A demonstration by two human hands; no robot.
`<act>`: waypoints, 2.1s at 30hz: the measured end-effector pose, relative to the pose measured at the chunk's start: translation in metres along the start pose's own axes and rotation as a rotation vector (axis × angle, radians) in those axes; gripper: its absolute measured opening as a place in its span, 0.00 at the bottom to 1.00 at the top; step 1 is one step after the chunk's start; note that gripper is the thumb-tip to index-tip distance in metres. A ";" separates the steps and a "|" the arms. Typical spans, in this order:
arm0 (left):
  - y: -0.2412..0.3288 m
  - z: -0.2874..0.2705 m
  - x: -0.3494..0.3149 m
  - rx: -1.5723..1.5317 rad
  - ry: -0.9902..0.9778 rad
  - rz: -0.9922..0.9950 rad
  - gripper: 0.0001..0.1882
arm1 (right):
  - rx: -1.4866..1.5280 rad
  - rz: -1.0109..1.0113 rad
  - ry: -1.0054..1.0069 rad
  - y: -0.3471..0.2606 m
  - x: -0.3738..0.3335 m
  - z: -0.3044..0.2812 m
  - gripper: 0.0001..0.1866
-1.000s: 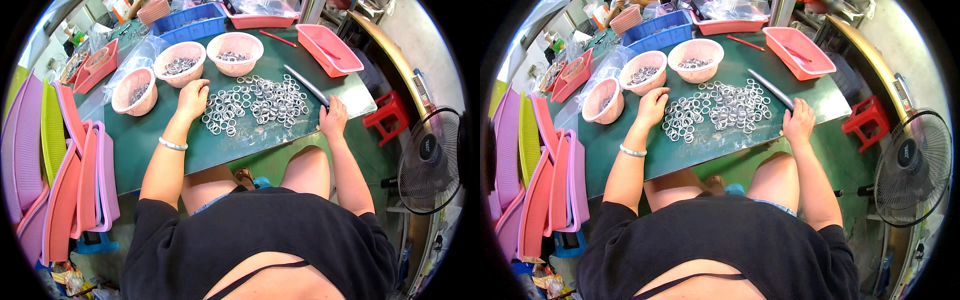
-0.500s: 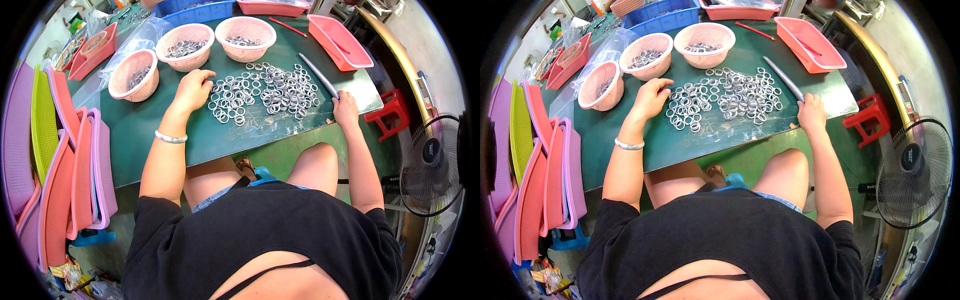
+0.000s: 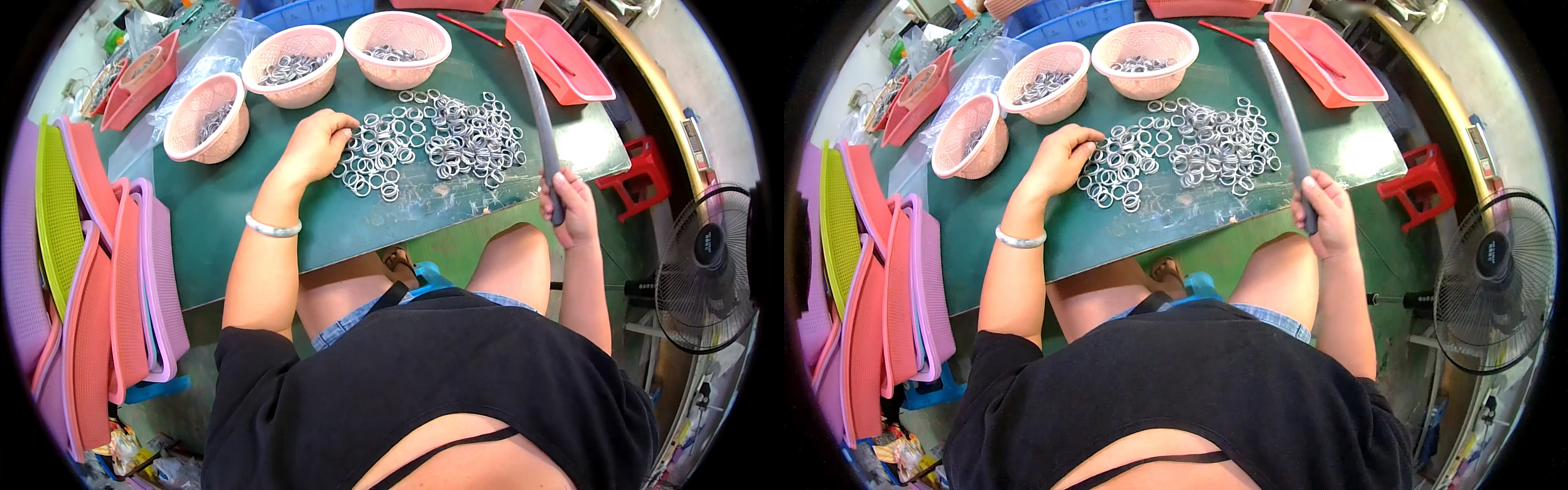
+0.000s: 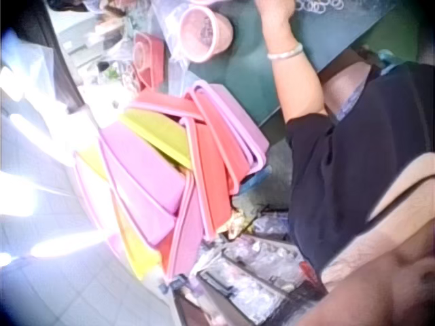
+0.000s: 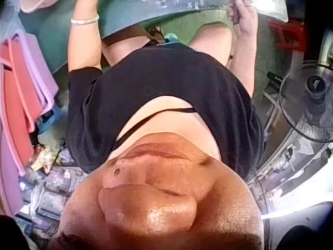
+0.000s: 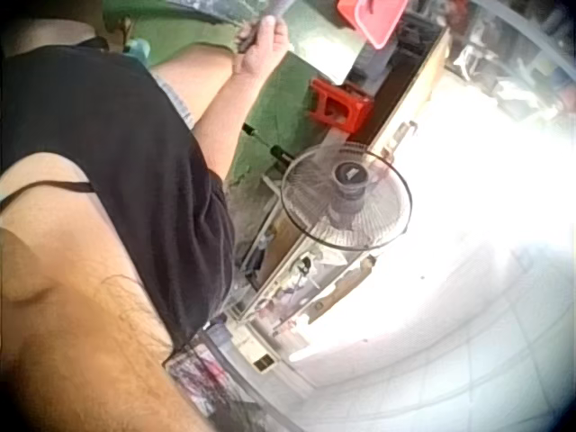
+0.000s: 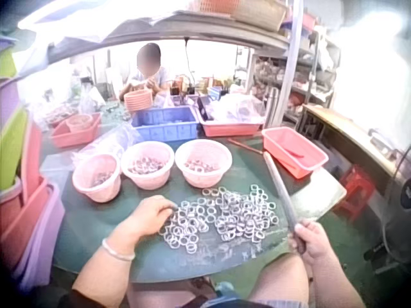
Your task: The person repeatedly picks up small metal rings from a table and files their edges using a metal file. They handle the rings one at a time, filing each ring and placing it back on the table.
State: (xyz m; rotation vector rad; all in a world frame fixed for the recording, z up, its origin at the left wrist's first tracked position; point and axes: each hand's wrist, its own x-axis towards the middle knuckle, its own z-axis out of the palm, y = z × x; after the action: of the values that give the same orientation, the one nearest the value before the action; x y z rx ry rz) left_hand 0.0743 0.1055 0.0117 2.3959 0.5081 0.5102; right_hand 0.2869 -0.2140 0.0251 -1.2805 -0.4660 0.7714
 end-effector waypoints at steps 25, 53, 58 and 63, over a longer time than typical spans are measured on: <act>-0.008 0.013 0.016 0.186 0.059 0.099 0.07 | 0.127 0.172 -0.281 0.039 -0.026 0.054 0.16; 0.008 0.005 0.003 -1.545 -0.172 -0.087 0.09 | 0.007 0.334 -0.376 0.028 -0.035 0.081 0.11; 0.013 0.005 0.004 -1.494 -0.178 -0.041 0.11 | -0.007 0.350 -0.393 0.029 -0.035 0.084 0.12; 0.017 0.004 0.002 -1.421 -0.149 -0.066 0.13 | -0.012 0.371 -0.402 0.029 -0.034 0.085 0.13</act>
State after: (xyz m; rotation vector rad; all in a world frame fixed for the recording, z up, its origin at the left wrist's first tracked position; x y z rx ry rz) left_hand 0.0821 0.0920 0.0201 1.0302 0.0540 0.4212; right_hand 0.1972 -0.1795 0.0214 -1.2394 -0.5608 1.3543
